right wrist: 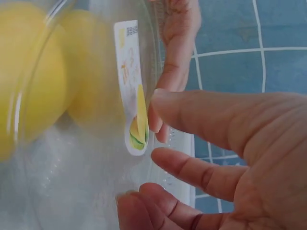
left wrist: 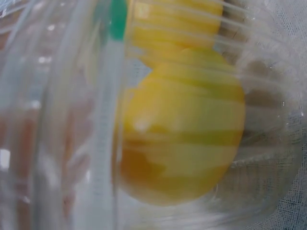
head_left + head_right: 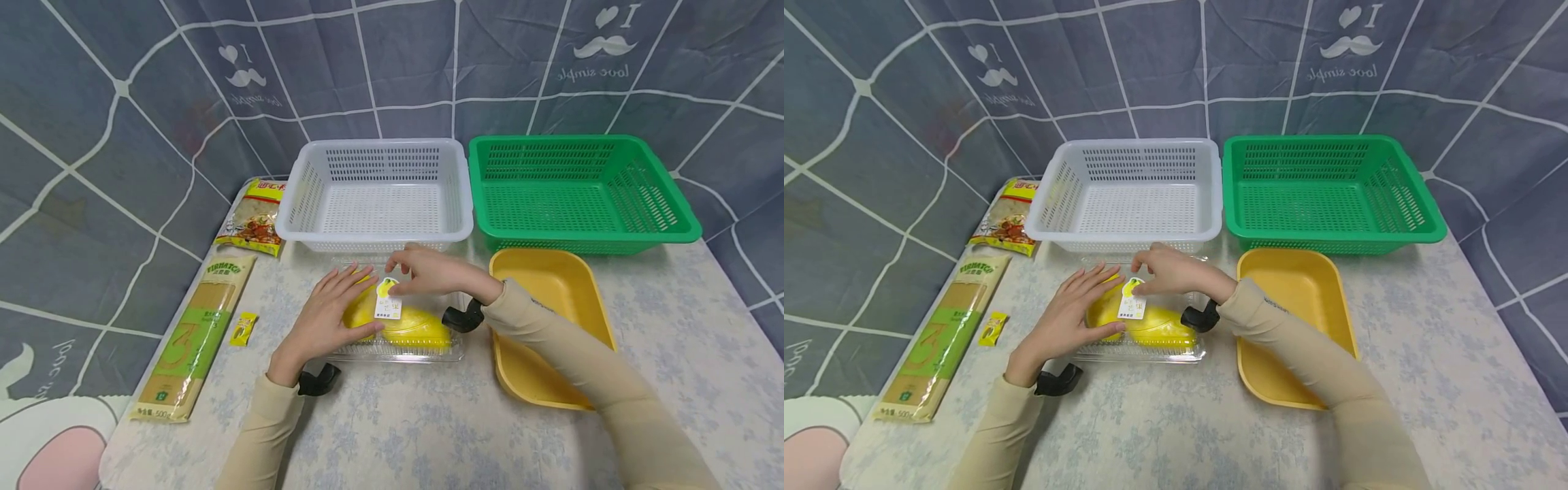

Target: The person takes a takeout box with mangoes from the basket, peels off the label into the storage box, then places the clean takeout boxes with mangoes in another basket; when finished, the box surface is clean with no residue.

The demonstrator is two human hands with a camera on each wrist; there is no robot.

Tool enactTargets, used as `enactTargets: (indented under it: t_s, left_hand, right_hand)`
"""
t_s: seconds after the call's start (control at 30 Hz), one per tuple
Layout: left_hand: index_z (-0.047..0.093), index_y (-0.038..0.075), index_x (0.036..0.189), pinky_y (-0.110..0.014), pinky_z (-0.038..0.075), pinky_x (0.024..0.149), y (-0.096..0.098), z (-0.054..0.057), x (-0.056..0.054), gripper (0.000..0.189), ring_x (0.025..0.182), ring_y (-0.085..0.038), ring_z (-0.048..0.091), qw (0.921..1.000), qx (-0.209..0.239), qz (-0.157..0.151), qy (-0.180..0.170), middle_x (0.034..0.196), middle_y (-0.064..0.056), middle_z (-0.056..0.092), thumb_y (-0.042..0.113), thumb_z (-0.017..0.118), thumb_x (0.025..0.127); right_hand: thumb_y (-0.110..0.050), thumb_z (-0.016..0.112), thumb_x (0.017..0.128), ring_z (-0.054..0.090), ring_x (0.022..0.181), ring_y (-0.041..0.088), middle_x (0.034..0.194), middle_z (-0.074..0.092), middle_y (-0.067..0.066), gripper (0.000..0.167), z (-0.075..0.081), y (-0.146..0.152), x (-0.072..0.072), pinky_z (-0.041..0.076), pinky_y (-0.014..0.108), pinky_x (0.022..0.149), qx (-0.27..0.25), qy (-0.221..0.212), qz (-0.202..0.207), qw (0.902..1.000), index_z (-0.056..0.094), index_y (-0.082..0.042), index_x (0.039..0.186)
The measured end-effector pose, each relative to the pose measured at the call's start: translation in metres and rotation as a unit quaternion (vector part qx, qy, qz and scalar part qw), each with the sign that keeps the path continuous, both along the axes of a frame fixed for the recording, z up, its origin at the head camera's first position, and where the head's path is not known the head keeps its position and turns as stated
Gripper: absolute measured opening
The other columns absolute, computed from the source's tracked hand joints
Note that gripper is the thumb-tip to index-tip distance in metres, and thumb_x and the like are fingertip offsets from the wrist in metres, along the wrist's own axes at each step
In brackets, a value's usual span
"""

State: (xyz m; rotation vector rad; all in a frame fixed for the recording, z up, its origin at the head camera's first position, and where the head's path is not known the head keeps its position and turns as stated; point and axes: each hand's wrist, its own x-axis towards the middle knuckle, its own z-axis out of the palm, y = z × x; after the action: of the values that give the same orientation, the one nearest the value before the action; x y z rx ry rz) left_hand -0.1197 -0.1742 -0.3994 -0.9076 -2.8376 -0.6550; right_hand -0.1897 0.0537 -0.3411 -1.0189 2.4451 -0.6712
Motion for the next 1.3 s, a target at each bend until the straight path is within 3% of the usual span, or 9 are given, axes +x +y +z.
enactTargets:
  t_s: [0.23,0.67,0.97,1.3]
  left_hand:
    - [0.044,0.015,0.143,-0.04,0.006,0.113,0.0,-0.001,0.0,0.075,0.141,-0.02,0.018,1.0,0.005,-0.003,0.006,0.15,0.0,0.034,0.058,0.059,0.085]
    - [0.045,0.013,0.143,-0.04,0.006,0.113,0.002,0.0,0.0,0.075,0.141,-0.019,0.018,1.0,0.005,0.001,-0.002,0.15,0.0,0.034,0.057,0.06,0.084]
    - [0.043,0.014,0.144,-0.039,0.005,0.113,-0.001,0.001,0.0,0.075,0.141,-0.019,0.017,1.0,0.002,0.0,-0.002,0.151,0.001,0.032,0.057,0.06,0.084]
    - [0.044,0.015,0.144,-0.039,0.005,0.113,-0.001,-0.001,-0.001,0.076,0.141,-0.019,0.018,0.9999,0.013,-0.001,0.001,0.15,0.001,0.034,0.056,0.063,0.083]
  right_hand:
    - [-0.027,0.07,0.087,0.052,0.092,0.023,0.105,0.052,0.011,0.036,-0.002,-0.011,0.005,0.045,0.034,0.075,0.041,0.01,-0.025,0.9988,0.057,-0.009,0.116]
    - [-0.023,0.067,0.089,0.049,0.087,0.02,0.097,0.052,0.005,0.025,-0.007,-0.012,0.012,0.043,0.032,0.074,0.047,0.029,-0.01,0.9984,0.055,-0.009,0.107]
    - [-0.017,0.07,0.085,0.047,0.067,0.018,0.081,0.052,0.004,0.026,-0.005,-0.014,0.008,0.038,0.028,0.059,0.005,0.001,-0.031,0.9995,0.053,-0.008,0.101]
    - [-0.015,0.069,0.086,0.05,0.069,0.017,0.081,0.055,0.002,0.021,-0.006,-0.013,0.007,0.04,0.027,0.062,-0.029,0.005,-0.024,0.9993,0.052,-0.01,0.097]
